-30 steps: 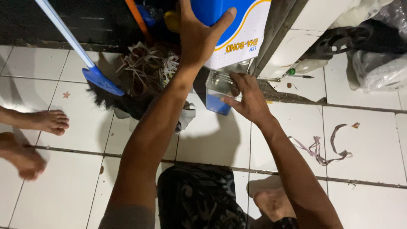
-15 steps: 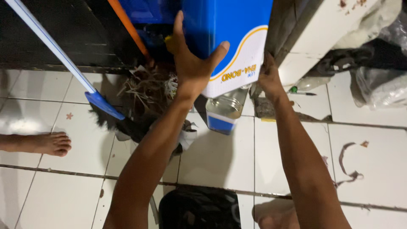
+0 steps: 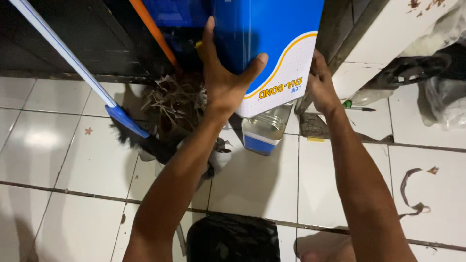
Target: The person sits on the workshop floor applying glue to leather sandal soles with a small applicator bottle, working one sandal at a time among many laid-out sandals. They then open a large EHA-BOND adhesive container and pour glue into a smaller metal tin to refill it, handling several glue cans and bottles.
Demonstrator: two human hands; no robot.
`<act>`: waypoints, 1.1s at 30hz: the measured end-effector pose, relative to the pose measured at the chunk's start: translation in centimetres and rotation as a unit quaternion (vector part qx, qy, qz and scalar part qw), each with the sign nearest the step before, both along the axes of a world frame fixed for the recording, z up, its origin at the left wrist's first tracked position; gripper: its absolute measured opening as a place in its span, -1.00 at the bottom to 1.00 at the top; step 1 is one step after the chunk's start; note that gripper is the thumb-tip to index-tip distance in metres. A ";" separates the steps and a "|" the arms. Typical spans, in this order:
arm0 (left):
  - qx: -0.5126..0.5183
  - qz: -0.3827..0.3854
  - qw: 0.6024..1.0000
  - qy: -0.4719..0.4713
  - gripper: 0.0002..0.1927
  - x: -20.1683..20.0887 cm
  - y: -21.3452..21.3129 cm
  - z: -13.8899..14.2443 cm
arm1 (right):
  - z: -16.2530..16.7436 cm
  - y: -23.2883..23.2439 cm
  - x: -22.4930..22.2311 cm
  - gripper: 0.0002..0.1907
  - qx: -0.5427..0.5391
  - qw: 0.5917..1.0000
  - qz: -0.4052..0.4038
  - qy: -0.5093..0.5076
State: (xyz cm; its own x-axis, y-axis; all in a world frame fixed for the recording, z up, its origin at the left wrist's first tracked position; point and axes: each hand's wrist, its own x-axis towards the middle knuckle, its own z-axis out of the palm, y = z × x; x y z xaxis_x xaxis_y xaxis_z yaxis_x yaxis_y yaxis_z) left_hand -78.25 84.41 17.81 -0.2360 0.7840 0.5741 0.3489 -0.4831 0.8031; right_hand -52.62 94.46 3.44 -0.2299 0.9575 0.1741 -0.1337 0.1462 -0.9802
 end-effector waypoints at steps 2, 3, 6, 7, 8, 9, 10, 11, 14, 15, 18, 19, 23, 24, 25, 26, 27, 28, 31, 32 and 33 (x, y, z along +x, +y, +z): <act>-0.006 -0.004 1.000 -0.011 0.23 -0.1 0.1 0.0 | 1.4 -1.7 -0.4 -0.36 0.091 0.996 0.015 0.015; -0.009 0.003 1.000 -0.009 0.21 -0.2 0.1 0.0 | 2.1 -2.6 -0.7 -0.35 0.125 0.992 0.006 -0.003; -0.036 -0.013 0.999 -0.034 0.18 -0.2 -0.3 0.1 | 3.9 -5.5 -0.3 -0.30 0.177 0.982 -0.041 -0.055; -0.049 -0.038 0.996 -0.065 0.19 -0.2 -0.5 0.2 | 4.4 -6.3 0.3 -0.29 0.171 0.981 -0.063 -0.073; -0.063 -0.063 0.991 -0.097 0.19 -0.1 -0.8 0.2 | 4.7 -7.3 1.0 -0.27 0.163 0.979 -0.085 -0.092; -0.059 -0.067 0.991 -0.096 0.18 0.0 -1.0 0.2 | 4.8 -8.1 1.7 -0.26 0.125 0.985 -0.088 -0.083; -0.054 -0.071 0.992 -0.094 0.17 0.0 -1.2 0.3 | 4.9 -8.8 2.3 -0.25 0.089 0.989 -0.092 -0.072; -0.049 -0.077 0.992 -0.091 0.17 0.1 -1.4 0.4 | 4.8 -9.7 2.9 -0.23 0.052 0.992 -0.097 -0.060; -0.003 -0.077 0.994 -0.078 0.11 0.4 -1.9 0.6 | 5.3 -13.2 4.8 -0.39 0.062 0.989 -0.079 0.112; -0.012 -0.086 0.992 -0.092 0.12 0.4 -2.0 0.7 | 5.7 -15.2 5.7 -0.40 0.067 0.987 -0.079 0.123; -0.019 -0.089 0.991 -0.103 0.14 0.5 -2.1 1.1 | 8.3 -21.9 10.4 -0.36 0.085 0.984 -0.093 0.122; -0.019 -0.073 0.994 -0.085 0.13 0.5 -2.1 1.2 | 9.5 -24.5 12.6 -0.33 0.083 0.986 -0.118 0.087; -0.069 -0.052 0.992 -0.092 0.18 0.3 -2.0 1.7 | 12.0 -32.1 18.5 -0.20 0.014 0.962 -0.199 -0.186; -0.059 -0.059 0.992 -0.094 0.18 0.3 -1.9 1.7 | 11.3 -32.5 18.6 -0.17 -0.017 0.935 -0.211 -0.286; -0.045 -0.066 0.992 -0.096 0.18 0.3 -1.9 1.7 | 12.3 -33.9 20.1 -0.13 -0.044 0.884 -0.224 -0.407; -0.030 -0.072 0.992 -0.099 0.18 0.3 -1.8 1.7 | 12.8 -34.5 20.9 -0.10 -0.063 0.823 -0.227 -0.518; -0.040 -0.070 0.992 -0.101 0.20 0.3 -1.7 1.6 | 12.2 -34.4 20.7 -0.07 -0.076 0.757 -0.219 -0.611; -0.051 -0.070 0.991 -0.101 0.21 0.3 -1.6 1.5 | 11.7 -34.3 20.3 -0.03 -0.048 0.684 -0.231 -0.690; -0.044 -0.046 0.993 -0.096 0.22 0.5 -1.4 1.2 | 7.8 -31.8 15.4 -0.25 0.153 0.729 -0.291 -0.601; -0.041 -0.035 0.994 -0.091 0.21 0.5 -1.3 1.1 | 5.5 -31.1 11.8 -0.24 -0.014 0.830 -0.314 -0.461; -0.039 -0.037 0.994 -0.097 0.22 0.6 -1.3 1.0 | 3.8 -30.0 8.3 -0.21 -0.011 0.856 -0.272 -0.440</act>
State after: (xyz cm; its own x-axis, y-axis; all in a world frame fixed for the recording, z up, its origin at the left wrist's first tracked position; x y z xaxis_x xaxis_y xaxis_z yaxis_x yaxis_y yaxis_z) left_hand -77.64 83.08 18.80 -0.2765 0.8436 0.4603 0.1487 -0.4357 0.8877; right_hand -44.31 64.42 7.25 0.2169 0.9656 0.1433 0.7404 -0.0671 -0.6688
